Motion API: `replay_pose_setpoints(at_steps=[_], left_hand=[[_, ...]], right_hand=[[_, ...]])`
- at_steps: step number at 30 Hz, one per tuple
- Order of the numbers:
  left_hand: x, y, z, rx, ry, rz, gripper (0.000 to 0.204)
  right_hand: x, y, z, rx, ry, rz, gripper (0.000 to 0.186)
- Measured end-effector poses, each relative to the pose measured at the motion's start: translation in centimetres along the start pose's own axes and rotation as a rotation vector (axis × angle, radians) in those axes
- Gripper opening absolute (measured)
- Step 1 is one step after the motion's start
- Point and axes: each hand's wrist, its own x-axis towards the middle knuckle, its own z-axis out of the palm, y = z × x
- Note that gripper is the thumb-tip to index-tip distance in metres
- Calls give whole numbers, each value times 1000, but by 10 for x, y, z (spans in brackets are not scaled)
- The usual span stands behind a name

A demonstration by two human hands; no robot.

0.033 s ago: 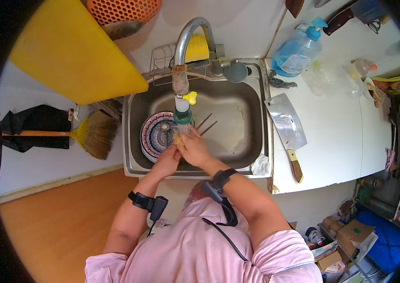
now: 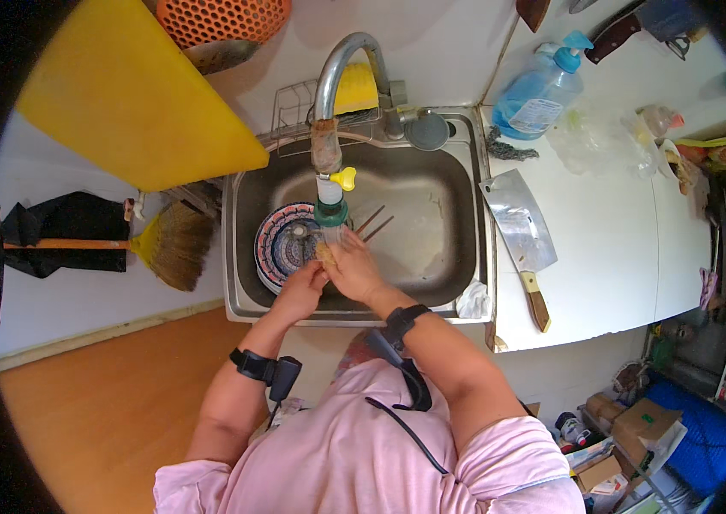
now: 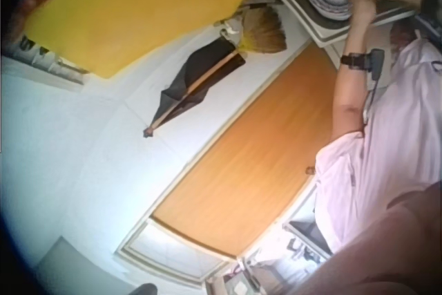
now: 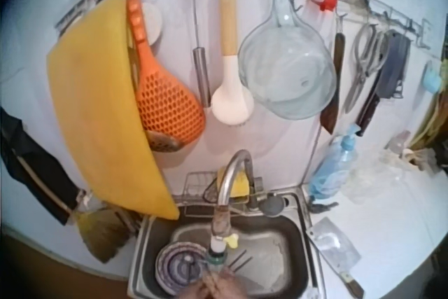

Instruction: Wash dishes, chopsticks, and a bowl in a kitchen sink.

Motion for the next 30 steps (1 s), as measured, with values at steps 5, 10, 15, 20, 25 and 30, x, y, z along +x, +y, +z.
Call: replay_pose_setpoints(at_steps=[5,10,15,20,25,30], left_hand=[[-19,11,-27,-85,-63,-47,19],[-37,15,-44,-83,-63,-43,18],[-42,4,-46,-128,-48,-20,17],[-28,-11,-30,-251,-72,-137,18],[-3,-20,21,-365,156,-165,19],[6,11,33,132,237,38,16]], right_hand=[[13,25,-16,-109,27,-29,19],[19,55,-34,-60,41,-29,16],[18,63,-41,-66,-51,55,16],[2,104,-12,763,202,708,21],[12,1,-22,1705,210,1154,25],[-8,8,21,1983,95,1097,24]])
